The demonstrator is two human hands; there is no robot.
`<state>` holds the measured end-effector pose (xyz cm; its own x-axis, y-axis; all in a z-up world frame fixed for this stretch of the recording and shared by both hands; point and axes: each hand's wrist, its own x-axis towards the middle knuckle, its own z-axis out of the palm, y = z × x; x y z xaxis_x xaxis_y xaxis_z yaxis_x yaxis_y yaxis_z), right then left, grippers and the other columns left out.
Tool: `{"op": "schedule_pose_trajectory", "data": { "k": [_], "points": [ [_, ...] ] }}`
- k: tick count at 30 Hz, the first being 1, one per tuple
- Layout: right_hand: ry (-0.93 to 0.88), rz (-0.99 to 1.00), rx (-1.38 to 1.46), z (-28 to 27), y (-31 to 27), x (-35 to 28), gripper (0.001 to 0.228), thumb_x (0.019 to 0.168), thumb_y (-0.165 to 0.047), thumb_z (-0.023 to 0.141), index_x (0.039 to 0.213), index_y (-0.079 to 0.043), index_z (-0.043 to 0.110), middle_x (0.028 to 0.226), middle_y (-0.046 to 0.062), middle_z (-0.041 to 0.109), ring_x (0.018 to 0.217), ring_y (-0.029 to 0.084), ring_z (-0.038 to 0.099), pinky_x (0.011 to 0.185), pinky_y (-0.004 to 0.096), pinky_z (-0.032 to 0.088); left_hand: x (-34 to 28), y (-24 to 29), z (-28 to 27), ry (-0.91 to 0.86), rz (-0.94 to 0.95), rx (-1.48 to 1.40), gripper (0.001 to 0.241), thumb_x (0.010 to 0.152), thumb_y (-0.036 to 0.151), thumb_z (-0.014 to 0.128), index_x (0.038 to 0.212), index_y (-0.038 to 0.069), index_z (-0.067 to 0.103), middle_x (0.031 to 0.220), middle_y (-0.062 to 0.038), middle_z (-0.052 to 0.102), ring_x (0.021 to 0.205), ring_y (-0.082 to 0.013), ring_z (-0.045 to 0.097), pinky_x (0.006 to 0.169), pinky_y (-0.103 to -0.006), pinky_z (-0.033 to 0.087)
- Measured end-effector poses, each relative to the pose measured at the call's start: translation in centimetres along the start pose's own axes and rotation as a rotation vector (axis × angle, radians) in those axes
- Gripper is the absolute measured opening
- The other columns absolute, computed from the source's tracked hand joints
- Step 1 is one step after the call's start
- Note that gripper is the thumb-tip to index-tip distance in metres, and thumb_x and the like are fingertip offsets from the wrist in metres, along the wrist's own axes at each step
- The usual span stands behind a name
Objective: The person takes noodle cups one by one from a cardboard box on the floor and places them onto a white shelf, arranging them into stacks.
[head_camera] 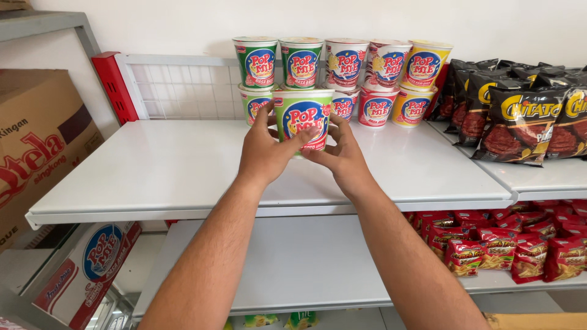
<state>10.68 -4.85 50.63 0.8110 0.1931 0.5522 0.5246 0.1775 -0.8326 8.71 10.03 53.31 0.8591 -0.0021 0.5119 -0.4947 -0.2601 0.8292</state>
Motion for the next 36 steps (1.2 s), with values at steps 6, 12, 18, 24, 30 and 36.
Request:
{"op": "schedule_pose_trajectory", "data": {
  "k": [6,12,18,24,30,36],
  "points": [
    [-0.099,0.167,-0.676,1.4,-3.4,-2.0,0.092,0.067,-0.019,0.078,0.141,-0.002,0.026,0.136,0.024,0.041,0.124,0.043,0.042,0.102,0.052,0.037,0.0,-1.2,-2.9,0.022,-0.098,0.171,0.090,0.069,0.036,0.078,0.139,0.003,0.031,0.120,-0.016,0.057,0.104,-0.0268,0.061,0.084,-0.0395,0.048],
    [-0.142,0.199,-1.019,1.9,-4.0,-3.2,0.064,0.073,-0.017,0.073,0.131,-0.005,0.048,0.128,0.021,0.050,0.123,0.039,0.046,0.101,0.052,0.037,1.3,-4.0,-7.5,0.134,-0.207,0.361,0.091,0.066,0.031,0.080,0.139,0.003,0.033,0.123,-0.018,0.056,0.109,-0.0312,0.058,0.090,-0.0434,0.045],
    [-0.140,0.242,-1.022,2.3,-3.8,-3.1,0.061,0.073,-0.017,0.073,0.128,-0.005,0.051,0.124,0.021,0.055,0.123,0.038,0.048,0.102,0.050,0.037,3.2,-5.8,-10.5,0.124,-0.299,0.460,0.087,0.070,0.022,0.079,0.138,-0.002,0.030,0.123,-0.021,0.055,0.112,-0.0320,0.056,0.090,-0.0433,0.045],
    [-0.112,0.264,-1.056,3.0,-4.0,-2.9,0.060,0.071,-0.018,0.074,0.126,-0.005,0.053,0.121,0.022,0.057,0.122,0.038,0.049,0.102,0.051,0.037,5.9,-7.6,-11.4,0.136,-0.297,0.483,0.083,0.072,0.024,0.079,0.136,-0.003,0.032,0.119,-0.021,0.056,0.108,-0.0323,0.058,0.088,-0.0442,0.047],
    [-0.064,0.297,-1.055,3.3,-4.0,-2.7,0.059,0.069,-0.019,0.076,0.124,-0.006,0.056,0.117,0.023,0.059,0.120,0.039,0.051,0.101,0.052,0.038,8.9,-9.6,-11.5,0.086,-0.348,0.591,0.079,0.073,0.024,0.078,0.133,-0.002,0.034,0.120,-0.018,0.056,0.112,-0.0308,0.056,0.091,-0.0434,0.046],
    [-0.054,0.297,-1.058,3.6,-3.9,-2.4,0.059,0.068,-0.018,0.076,0.122,-0.005,0.057,0.116,0.024,0.061,0.119,0.040,0.052,0.101,0.052,0.037,11.4,-11.1,-11.7,0.091,-0.386,0.640,0.075,0.075,0.025,0.078,0.131,-0.001,0.037,0.118,-0.018,0.056,0.112,-0.0302,0.056,0.092,-0.0428,0.046]
  ]
}}
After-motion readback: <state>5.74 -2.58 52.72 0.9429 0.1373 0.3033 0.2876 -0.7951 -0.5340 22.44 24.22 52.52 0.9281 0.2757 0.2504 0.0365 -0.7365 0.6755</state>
